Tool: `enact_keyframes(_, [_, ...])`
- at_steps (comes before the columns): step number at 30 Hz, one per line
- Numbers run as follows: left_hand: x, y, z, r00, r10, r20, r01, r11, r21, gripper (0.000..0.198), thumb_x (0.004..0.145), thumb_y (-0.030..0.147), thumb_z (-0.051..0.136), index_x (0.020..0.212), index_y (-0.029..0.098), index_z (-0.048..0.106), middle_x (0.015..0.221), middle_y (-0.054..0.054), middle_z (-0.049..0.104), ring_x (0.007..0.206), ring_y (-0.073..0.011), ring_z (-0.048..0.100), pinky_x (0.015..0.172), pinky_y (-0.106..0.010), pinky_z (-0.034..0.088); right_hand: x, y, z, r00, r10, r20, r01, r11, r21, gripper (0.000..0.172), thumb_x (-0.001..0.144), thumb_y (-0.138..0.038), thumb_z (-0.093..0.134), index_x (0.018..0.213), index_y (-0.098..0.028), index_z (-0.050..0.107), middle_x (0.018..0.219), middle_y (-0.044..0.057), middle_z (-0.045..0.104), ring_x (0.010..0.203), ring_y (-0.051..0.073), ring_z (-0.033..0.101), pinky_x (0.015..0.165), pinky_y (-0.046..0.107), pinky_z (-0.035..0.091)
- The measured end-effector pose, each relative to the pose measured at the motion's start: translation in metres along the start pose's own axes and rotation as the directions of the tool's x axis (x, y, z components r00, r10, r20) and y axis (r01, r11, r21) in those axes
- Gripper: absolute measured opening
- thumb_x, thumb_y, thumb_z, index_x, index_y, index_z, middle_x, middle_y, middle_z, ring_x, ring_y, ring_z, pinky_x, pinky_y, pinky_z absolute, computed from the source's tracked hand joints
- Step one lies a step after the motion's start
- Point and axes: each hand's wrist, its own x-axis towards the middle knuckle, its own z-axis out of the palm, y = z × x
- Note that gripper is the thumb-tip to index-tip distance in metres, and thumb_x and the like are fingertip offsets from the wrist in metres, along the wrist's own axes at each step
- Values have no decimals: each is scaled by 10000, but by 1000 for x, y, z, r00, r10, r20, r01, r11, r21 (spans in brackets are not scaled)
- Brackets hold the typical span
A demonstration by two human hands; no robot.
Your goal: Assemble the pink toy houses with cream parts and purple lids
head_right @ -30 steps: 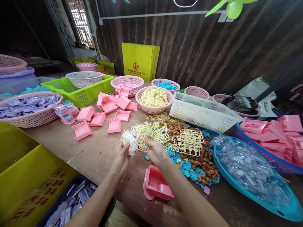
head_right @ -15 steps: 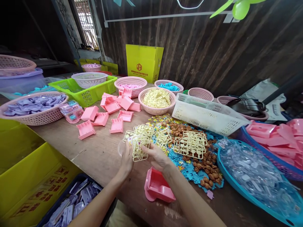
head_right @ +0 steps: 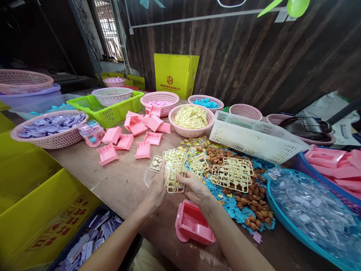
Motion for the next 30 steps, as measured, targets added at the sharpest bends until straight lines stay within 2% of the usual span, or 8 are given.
enact_keyframes(5, [-9, -16, -16, 999, 35, -3, -33, 969, 243, 519, 912, 347, 337, 1391, 157, 267, 1129, -110, 609, 1080, -230, 547, 968, -440, 403, -1, -5, -22, 998, -24, -55, 27, 998, 50, 229, 638, -261, 769, 816, -196, 640, 770, 18, 714, 665, 154, 657, 606, 273, 546])
enact_keyframes(10, [-26, -46, -33, 949, 211, 236, -316, 663, 679, 218, 829, 142, 462, 989, 210, 594, 983, -58, 647, 1064, -240, 560, 1093, -536, 236, -15, -24, -45, 991, -84, -102, 89, 995, 49, 147, 743, -224, 670, 886, -222, 635, 829, 19, 725, 778, 191, 677, 693, 355, 563])
enact_keyframes(13, [-39, -57, -60, 932, 309, 189, -340, 566, 752, 285, 836, 64, 379, 873, 237, 602, 861, -16, 663, 952, -183, 603, 1100, -458, 267, -27, -29, -47, 986, -87, -145, 96, 994, 60, 142, 720, -221, 689, 855, -227, 646, 848, 15, 728, 795, 198, 677, 710, 360, 569])
enact_keyframes(15, [-45, -62, -97, 918, 395, 18, -247, 537, 807, 266, 820, 74, 402, 884, 233, 606, 870, -20, 668, 947, -190, 600, 1086, -468, 267, -35, -31, -47, 983, -68, -171, 83, 993, 80, 159, 682, -225, 725, 823, -227, 652, 856, 14, 730, 802, 201, 677, 726, 358, 572])
enact_keyframes(19, [-39, -79, -202, 845, 293, -448, 312, 410, 857, 245, 844, 169, 393, 906, 137, 628, 900, -129, 657, 954, -268, 579, 1030, -546, 267, -45, -32, -49, 975, -38, -218, 63, 992, 108, 237, 613, -237, 778, 818, -237, 659, 873, 13, 731, 857, 228, 672, 774, 391, 566])
enact_keyframes(24, [-12, -112, -298, 788, 24, -615, 582, 298, 757, 258, 824, 170, 380, 806, 123, 633, 882, -167, 628, 965, -318, 572, 970, -584, 301, -46, -32, -44, 975, -58, -217, 86, 988, 126, 210, 618, -239, 776, 794, -232, 662, 912, 18, 726, 933, 234, 654, 831, 395, 546])
enact_keyframes(27, [8, -114, -301, 767, 107, -633, 574, 329, 750, 268, 795, 184, 417, 957, 99, 614, 1043, -223, 574, 1104, -395, 481, 929, -631, 304, -45, -31, -38, 978, -55, -203, 86, 985, 148, 211, 621, -252, 778, 799, -229, 666, 923, 16, 725, 919, 222, 658, 833, 374, 544])
enact_keyframes(30, [31, -104, -261, 789, 288, -543, 424, 385, 820, 397, 798, 196, 420, 1152, 48, 524, 1158, -250, 507, 1174, -398, 406, 952, -600, 304, -44, -30, -35, 980, -45, -195, 77, 985, 156, 200, 651, -259, 759, 825, -218, 668, 934, 28, 725, 846, 205, 673, 785, 349, 556])
